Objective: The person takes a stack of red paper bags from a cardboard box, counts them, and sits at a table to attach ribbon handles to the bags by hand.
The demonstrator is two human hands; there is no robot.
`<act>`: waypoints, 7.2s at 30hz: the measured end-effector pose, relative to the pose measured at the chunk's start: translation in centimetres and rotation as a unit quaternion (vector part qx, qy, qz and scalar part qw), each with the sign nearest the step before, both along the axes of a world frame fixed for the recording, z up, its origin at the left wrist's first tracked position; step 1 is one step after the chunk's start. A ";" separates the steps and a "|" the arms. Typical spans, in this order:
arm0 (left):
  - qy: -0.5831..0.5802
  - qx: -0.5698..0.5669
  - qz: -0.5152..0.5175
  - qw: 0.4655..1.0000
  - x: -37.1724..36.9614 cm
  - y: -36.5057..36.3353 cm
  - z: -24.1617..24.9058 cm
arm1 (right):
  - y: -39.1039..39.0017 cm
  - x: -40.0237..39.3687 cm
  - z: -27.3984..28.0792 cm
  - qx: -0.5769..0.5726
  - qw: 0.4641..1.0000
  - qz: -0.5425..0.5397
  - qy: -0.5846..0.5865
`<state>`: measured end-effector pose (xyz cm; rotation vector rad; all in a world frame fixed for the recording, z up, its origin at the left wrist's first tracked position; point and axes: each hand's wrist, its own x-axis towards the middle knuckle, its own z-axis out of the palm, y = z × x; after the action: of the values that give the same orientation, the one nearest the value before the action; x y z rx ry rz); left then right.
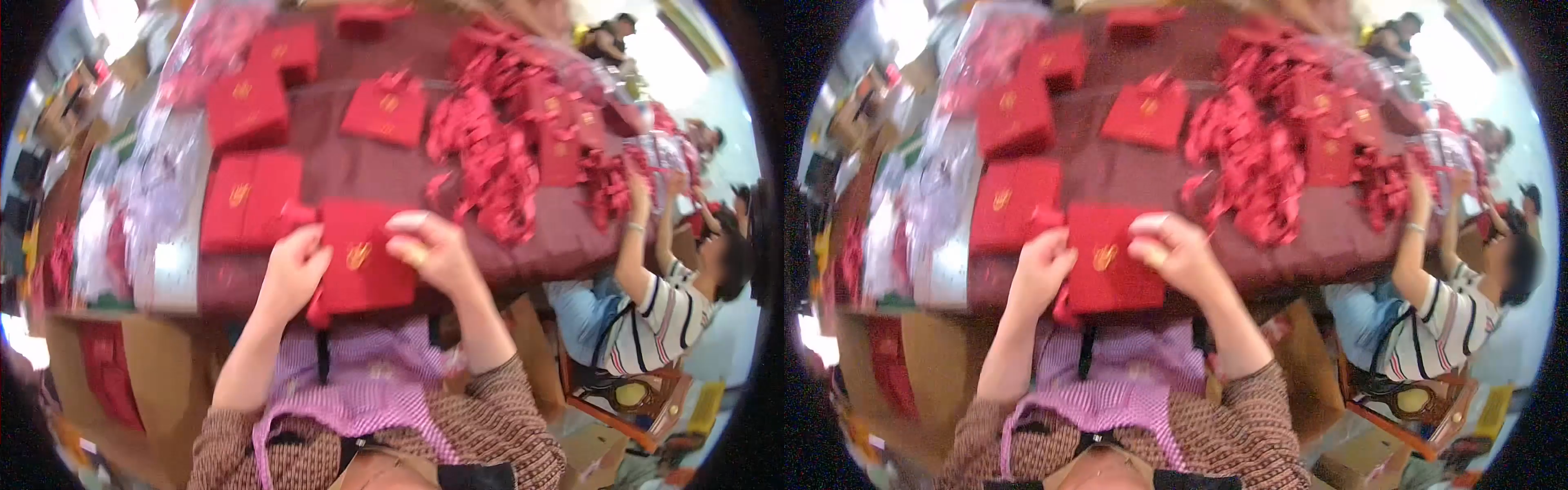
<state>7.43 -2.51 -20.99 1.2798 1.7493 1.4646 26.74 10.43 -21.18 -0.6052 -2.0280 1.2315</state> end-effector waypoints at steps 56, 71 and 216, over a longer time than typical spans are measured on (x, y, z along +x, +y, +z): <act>-0.217 -0.017 -0.027 0.976 0.0 0.9 -1.5 | -1.3 -1.7 -2.4 0.191 0.976 -0.098 -0.028; -0.220 -0.007 -0.045 0.974 0.7 0.7 -2.3 | -2.6 -3.9 -2.1 0.218 0.972 -0.084 0.022; -0.059 -0.009 0.064 0.996 0.6 0.2 -0.8 | 0.2 7.9 -1.7 -0.323 0.834 0.160 0.418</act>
<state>8.04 -2.32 -21.76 1.0654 1.7909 1.5580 34.66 10.58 -22.88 0.0474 -0.9661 1.9655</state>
